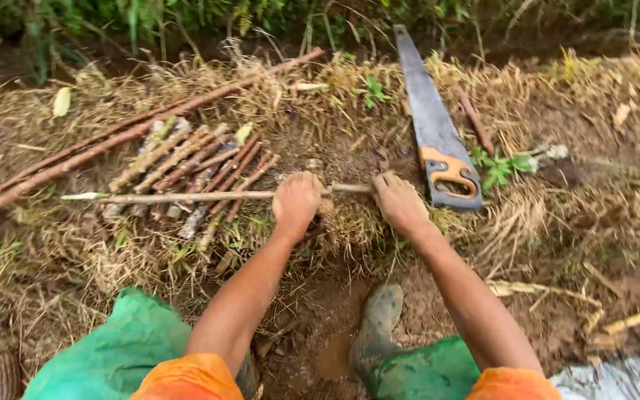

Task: Sawing long wooden sticks into smaller pieces using a hand saw in a field

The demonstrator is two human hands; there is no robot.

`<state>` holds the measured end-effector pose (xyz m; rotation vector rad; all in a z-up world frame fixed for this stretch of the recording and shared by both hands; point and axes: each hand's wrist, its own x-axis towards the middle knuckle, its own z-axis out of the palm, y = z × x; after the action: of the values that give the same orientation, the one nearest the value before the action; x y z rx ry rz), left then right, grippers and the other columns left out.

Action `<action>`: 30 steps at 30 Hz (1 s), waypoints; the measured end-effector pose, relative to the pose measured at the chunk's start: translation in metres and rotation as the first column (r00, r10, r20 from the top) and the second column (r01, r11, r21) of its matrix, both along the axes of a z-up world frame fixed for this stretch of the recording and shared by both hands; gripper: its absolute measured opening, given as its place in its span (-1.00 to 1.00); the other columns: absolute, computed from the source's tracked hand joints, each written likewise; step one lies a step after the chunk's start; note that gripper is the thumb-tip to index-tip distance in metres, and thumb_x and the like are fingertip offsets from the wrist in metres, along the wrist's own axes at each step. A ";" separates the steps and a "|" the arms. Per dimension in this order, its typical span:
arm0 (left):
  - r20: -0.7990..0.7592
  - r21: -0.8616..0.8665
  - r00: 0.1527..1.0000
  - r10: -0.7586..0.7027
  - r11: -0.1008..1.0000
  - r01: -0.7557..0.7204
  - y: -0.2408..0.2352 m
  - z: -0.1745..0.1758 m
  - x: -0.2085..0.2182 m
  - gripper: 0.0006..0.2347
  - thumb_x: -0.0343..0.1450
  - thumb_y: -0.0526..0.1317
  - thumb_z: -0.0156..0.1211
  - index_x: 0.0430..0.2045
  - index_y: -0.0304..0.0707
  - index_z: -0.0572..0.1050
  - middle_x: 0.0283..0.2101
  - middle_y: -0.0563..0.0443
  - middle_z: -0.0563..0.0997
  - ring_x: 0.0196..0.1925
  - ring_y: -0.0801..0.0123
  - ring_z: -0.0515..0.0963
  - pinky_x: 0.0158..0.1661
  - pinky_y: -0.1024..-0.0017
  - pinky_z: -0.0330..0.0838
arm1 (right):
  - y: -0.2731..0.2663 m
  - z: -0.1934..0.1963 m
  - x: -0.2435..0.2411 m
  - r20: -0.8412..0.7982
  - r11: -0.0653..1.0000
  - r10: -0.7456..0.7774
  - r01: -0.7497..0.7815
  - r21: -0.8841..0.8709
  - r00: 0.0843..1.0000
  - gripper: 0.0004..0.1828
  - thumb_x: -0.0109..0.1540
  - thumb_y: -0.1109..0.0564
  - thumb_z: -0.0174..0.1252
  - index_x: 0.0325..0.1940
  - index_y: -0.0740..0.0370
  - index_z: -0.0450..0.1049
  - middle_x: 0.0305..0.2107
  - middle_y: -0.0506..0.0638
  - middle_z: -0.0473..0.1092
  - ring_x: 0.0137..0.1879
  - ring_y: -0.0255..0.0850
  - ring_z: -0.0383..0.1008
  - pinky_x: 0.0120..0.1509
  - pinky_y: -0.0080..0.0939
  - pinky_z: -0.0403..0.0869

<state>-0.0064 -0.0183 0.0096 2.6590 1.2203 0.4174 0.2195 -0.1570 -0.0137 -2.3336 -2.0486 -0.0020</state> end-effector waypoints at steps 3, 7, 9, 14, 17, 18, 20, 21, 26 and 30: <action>-0.052 -0.156 0.999 -0.007 0.988 -0.001 -0.002 0.022 -0.002 -0.64 0.62 -0.12 -0.32 -0.38 -0.23 0.50 -0.41 -0.20 0.65 -0.24 0.07 0.70 -0.02 0.21 0.48 | -0.022 0.120 -0.045 -0.344 0.963 -0.235 0.266 0.044 0.909 -0.60 0.31 0.18 0.02 0.22 0.34 0.33 -0.09 0.40 0.45 0.02 0.33 0.56 0.16 0.32 0.50; -0.108 -0.148 0.994 -0.002 0.989 -0.014 0.001 0.013 0.000 -0.64 0.63 -0.11 -0.32 -0.33 -0.19 0.51 -0.46 -0.06 0.60 -0.37 0.21 0.63 -0.16 0.31 0.49 | -0.019 0.122 0.019 -0.533 0.754 -0.209 0.483 0.446 0.820 -0.85 0.45 0.27 -0.09 0.04 0.29 0.39 -0.26 0.19 0.44 -0.10 0.10 0.57 0.10 -0.02 0.52; -0.148 -0.159 0.989 0.006 0.987 -0.029 0.005 0.009 0.001 -0.63 0.64 -0.08 -0.34 -0.33 -0.18 0.50 -0.49 -0.03 0.55 -0.41 0.28 0.58 -0.23 0.36 0.48 | -0.023 0.116 0.054 -0.638 0.479 -0.380 0.732 0.484 0.670 -0.84 0.41 0.28 0.04 0.07 0.26 0.28 -0.22 0.18 0.44 -0.07 0.07 0.53 0.08 0.13 0.49; -0.197 -0.102 0.980 0.009 0.994 -0.030 -0.003 0.028 0.003 -0.63 0.64 -0.10 -0.32 -0.35 -0.20 0.52 -0.57 0.04 0.49 -0.52 0.34 0.53 -0.34 0.40 0.48 | -0.047 0.040 0.165 -0.348 0.483 -0.687 0.759 0.435 0.637 -0.76 0.31 0.12 0.32 -0.04 0.19 0.42 -0.27 0.11 0.44 -0.11 0.07 0.55 -0.02 0.13 0.53; -0.186 -0.137 0.982 0.044 0.988 -0.070 0.002 0.019 0.004 -0.65 0.63 -0.09 -0.33 -0.45 -0.14 0.43 -0.57 0.09 0.41 -0.56 0.38 0.41 -0.45 0.40 0.40 | -0.039 0.023 0.193 -0.220 0.538 -0.716 0.725 0.430 0.662 -0.76 0.30 0.01 0.35 -0.11 0.20 0.51 -0.32 0.20 0.43 -0.21 0.22 0.53 -0.16 0.23 0.49; -0.132 -0.181 0.990 0.057 0.980 -0.080 0.003 0.012 0.005 -0.64 0.64 -0.09 -0.35 -0.55 -0.09 0.34 -0.58 0.13 0.33 -0.59 0.43 0.29 -0.54 0.41 0.32 | -0.038 0.022 0.199 -0.236 0.547 -0.716 0.738 0.395 0.657 -0.76 0.36 -0.04 0.28 -0.14 0.17 0.53 -0.35 0.24 0.44 -0.28 0.30 0.51 -0.24 0.30 0.45; -0.144 -0.184 0.985 0.092 0.976 -0.117 0.005 0.013 0.006 -0.63 0.64 -0.06 -0.31 -0.53 -0.10 0.39 -0.56 0.13 0.37 -0.59 0.45 0.32 -0.56 0.43 0.34 | -0.031 0.009 0.201 -0.237 0.554 -0.733 0.762 0.337 0.638 -0.68 0.34 -0.07 0.33 -0.10 0.23 0.52 -0.26 0.27 0.43 -0.24 0.33 0.52 -0.17 0.32 0.47; -0.143 -0.198 0.984 0.102 0.972 -0.130 0.005 0.013 0.006 -0.62 0.64 -0.04 -0.27 -0.50 -0.12 0.44 -0.55 0.13 0.42 -0.58 0.47 0.35 -0.57 0.45 0.36 | -0.030 0.004 0.201 -0.218 0.546 -0.765 0.789 0.282 0.606 -0.59 0.32 -0.11 0.38 -0.06 0.29 0.51 -0.17 0.30 0.42 -0.20 0.35 0.53 -0.11 0.33 0.49; -0.320 -0.054 0.947 0.030 0.997 -0.049 0.002 0.031 0.005 -0.67 0.67 -0.07 -0.24 -0.38 -0.13 0.47 -0.54 0.14 0.45 -0.61 0.53 0.40 -0.64 0.52 0.42 | -0.035 -0.006 0.216 -0.307 0.461 -0.757 0.805 0.374 0.576 -0.57 0.34 -0.08 0.52 -0.03 0.32 0.56 -0.21 0.21 0.42 -0.20 0.19 0.54 -0.21 0.22 0.52; -0.118 -0.277 0.993 0.008 0.960 -0.040 -0.001 0.040 0.001 -0.52 0.60 0.12 -0.52 -0.50 -0.02 0.39 -0.54 0.19 0.39 -0.54 0.45 0.37 -0.46 0.42 0.41 | -0.036 0.037 0.204 -0.741 0.150 -0.470 0.871 0.468 0.479 -0.85 0.33 0.16 0.39 -0.11 0.14 0.53 -0.29 -0.08 0.61 -0.42 -0.46 0.63 -0.55 -0.44 0.67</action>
<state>-0.0053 -0.0194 0.0494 2.4571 1.2419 0.0849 0.4230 -0.1928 0.0233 -2.0345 -0.3097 -0.3598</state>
